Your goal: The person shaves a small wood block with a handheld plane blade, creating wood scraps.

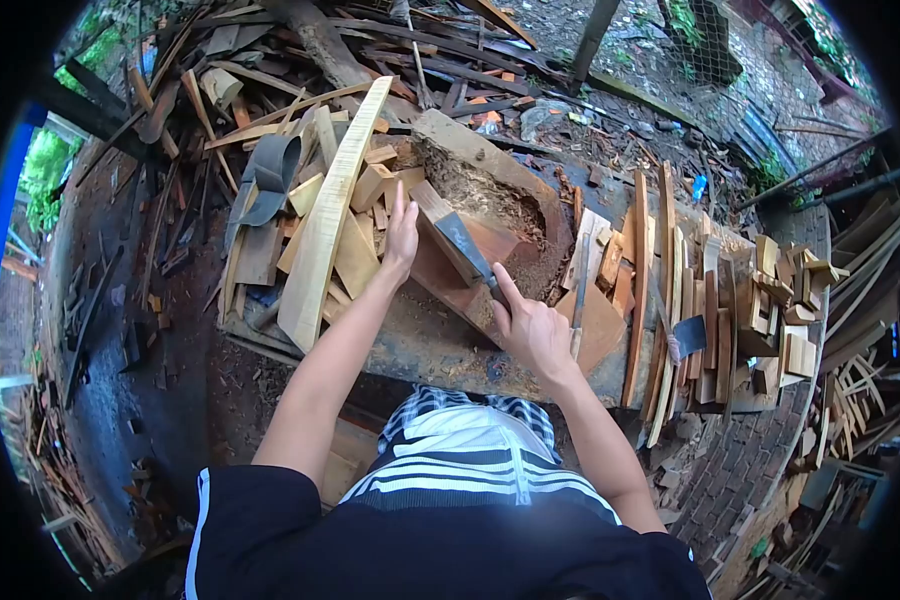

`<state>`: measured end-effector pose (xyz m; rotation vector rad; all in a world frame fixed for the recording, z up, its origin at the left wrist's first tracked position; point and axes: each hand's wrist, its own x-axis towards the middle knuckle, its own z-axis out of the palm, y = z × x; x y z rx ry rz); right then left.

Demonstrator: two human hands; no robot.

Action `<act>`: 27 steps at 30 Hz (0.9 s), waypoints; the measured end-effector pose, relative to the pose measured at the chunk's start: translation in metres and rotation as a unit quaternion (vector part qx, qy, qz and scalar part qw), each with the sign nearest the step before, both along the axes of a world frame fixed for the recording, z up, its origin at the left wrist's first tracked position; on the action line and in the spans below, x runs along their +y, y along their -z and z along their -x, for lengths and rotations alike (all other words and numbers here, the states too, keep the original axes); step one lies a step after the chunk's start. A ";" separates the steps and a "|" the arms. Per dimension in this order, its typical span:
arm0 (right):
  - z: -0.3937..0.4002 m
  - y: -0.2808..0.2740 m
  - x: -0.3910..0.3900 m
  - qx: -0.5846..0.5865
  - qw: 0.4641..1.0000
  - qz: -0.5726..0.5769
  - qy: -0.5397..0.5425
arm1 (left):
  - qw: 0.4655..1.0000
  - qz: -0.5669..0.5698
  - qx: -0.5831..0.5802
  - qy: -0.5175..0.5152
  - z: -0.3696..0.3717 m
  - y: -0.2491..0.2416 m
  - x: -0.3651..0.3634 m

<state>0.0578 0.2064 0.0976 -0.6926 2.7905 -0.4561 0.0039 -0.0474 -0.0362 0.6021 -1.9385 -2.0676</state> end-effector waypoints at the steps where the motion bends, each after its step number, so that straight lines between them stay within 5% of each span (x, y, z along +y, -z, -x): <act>1: 0.003 0.001 -0.002 0.030 0.999 -0.004 -0.011 | 0.999 0.028 -0.016 0.010 0.002 -0.005 -0.001; 5: -0.004 -0.016 0.015 -0.008 0.999 -0.007 -0.033 | 0.993 0.118 -0.011 -0.010 0.007 -0.005 -0.003; 9: 0.005 -0.016 0.003 -0.040 0.999 -0.019 -0.029 | 0.997 0.046 0.043 0.040 0.003 -0.003 -0.006; 11: 0.019 -0.007 -0.018 -0.031 0.999 -0.010 -0.021 | 0.998 -0.037 -0.020 -0.038 -0.009 -0.025 0.014; 14: 0.023 -0.006 -0.021 -0.013 0.999 -0.016 -0.031 | 0.997 -0.064 -0.030 -0.016 -0.040 -0.040 0.053; 15: 0.021 -0.010 -0.016 -0.024 0.999 -0.026 -0.034 | 0.998 0.053 -0.001 0.022 -0.047 -0.007 0.060; 18: 0.009 -0.024 0.007 -0.064 0.996 -0.061 -0.030 | 0.995 0.055 0.042 0.070 -0.056 -0.010 0.084; 21: 0.016 -0.024 0.001 -0.042 0.996 -0.059 -0.044 | 0.990 0.121 -0.044 0.052 -0.049 -0.004 0.092; 27: 0.038 -0.007 -0.038 0.009 0.998 -0.047 -0.044 | 0.993 -0.083 0.001 0.082 -0.051 0.001 0.092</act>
